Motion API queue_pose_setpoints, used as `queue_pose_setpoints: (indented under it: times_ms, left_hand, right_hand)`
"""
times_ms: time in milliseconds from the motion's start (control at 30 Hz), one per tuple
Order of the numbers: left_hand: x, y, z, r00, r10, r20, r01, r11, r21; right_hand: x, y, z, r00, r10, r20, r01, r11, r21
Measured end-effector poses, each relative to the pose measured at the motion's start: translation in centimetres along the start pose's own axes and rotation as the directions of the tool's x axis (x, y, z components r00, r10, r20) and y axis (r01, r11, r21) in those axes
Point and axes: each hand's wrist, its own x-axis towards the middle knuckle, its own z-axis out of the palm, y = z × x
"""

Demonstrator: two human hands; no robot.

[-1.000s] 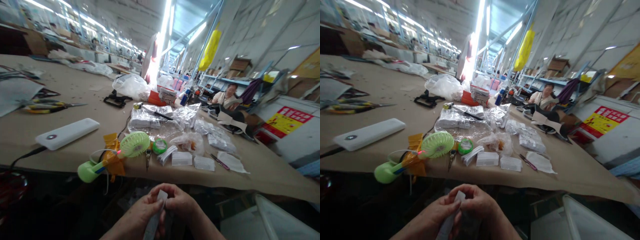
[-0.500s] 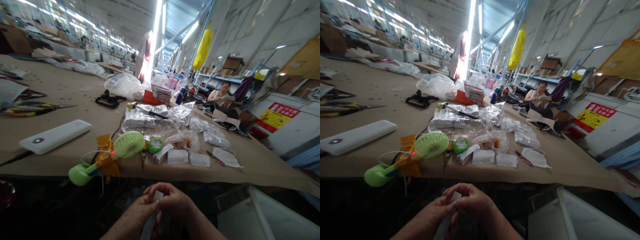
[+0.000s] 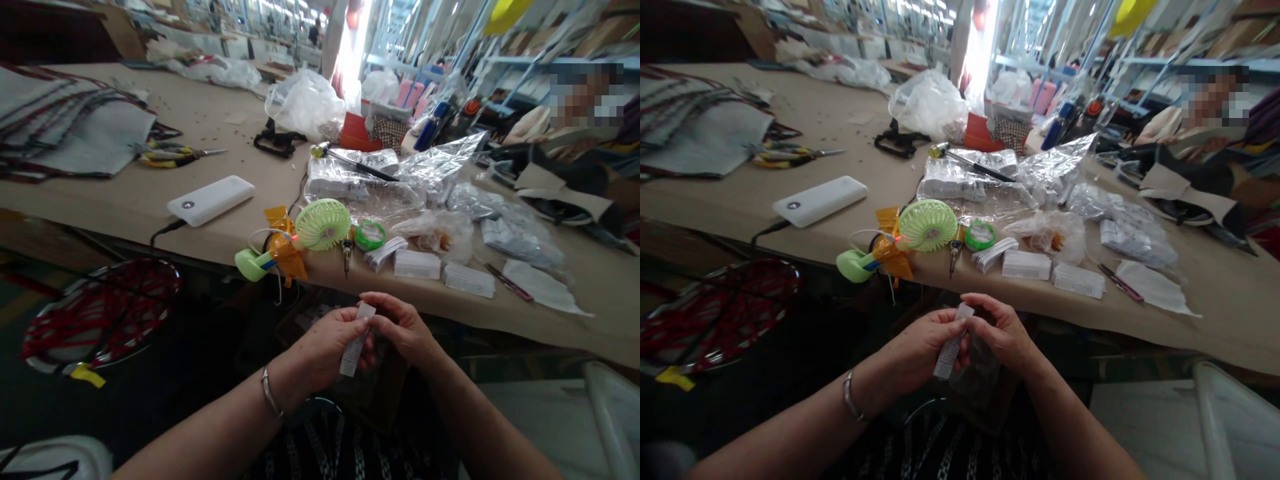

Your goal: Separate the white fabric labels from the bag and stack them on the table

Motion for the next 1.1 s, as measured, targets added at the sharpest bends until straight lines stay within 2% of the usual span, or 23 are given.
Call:
queue_pose_setpoints:
  times_ms: [100,200,300,367,467,567,667,767,900,1000,1100]
  left_hand:
    - [0.1,0.2,-0.1,1.000,0.014,-0.010,-0.014,1.000,0.001]
    - [0.2,0.4,0.0,0.999,0.019,-0.045,-0.019,1.000,0.004]
    - [0.2,0.4,-0.1,0.998,0.021,-0.066,-0.021,1.000,0.003]
    - [0.3,0.3,-0.2,0.997,0.040,-0.066,-0.040,0.999,0.004]
    - [0.3,0.2,-0.5,0.993,0.089,-0.073,-0.088,0.996,0.018]
    - [0.3,0.2,-0.6,0.986,0.131,-0.102,-0.126,0.990,0.055]
    - [0.3,0.3,-0.7,0.977,0.163,-0.139,-0.150,0.984,0.101]
    - [0.3,0.3,-0.8,0.966,0.203,-0.163,-0.178,0.972,0.152]
    - [0.6,0.5,-1.1,0.951,0.255,-0.175,-0.214,0.951,0.223]
    - [0.8,0.8,-1.6,0.917,0.331,-0.221,-0.248,0.910,0.332]
    - [1.0,1.4,-2.1,0.863,0.436,-0.255,-0.274,0.828,0.490]
  right_hand:
    - [0.2,-0.1,0.3,0.991,-0.110,-0.076,0.100,0.986,-0.131]
    - [0.3,-0.3,0.4,0.972,-0.231,-0.041,0.205,0.920,-0.334]
    - [0.3,-0.3,0.5,0.971,-0.239,-0.030,0.208,0.895,-0.395]
    - [0.4,-0.2,0.6,0.977,-0.188,-0.104,0.144,0.933,-0.330]
    - [0.9,-0.2,0.8,0.983,-0.044,-0.176,0.032,0.997,-0.070]
    - [1.7,-0.4,1.2,0.987,0.101,-0.128,-0.077,0.980,0.184]
    - [2.3,-0.6,1.8,0.978,0.206,-0.040,-0.185,0.936,0.299]
    - [2.6,-0.7,2.4,0.973,0.231,0.012,-0.220,0.908,0.357]
    - [3.2,-0.5,2.9,0.978,0.209,0.016,-0.199,0.900,0.387]
    - [3.9,-0.4,2.9,0.978,0.195,-0.068,-0.162,0.929,0.331]
    - [4.6,-0.4,2.7,0.973,0.136,-0.184,-0.103,0.979,0.178]
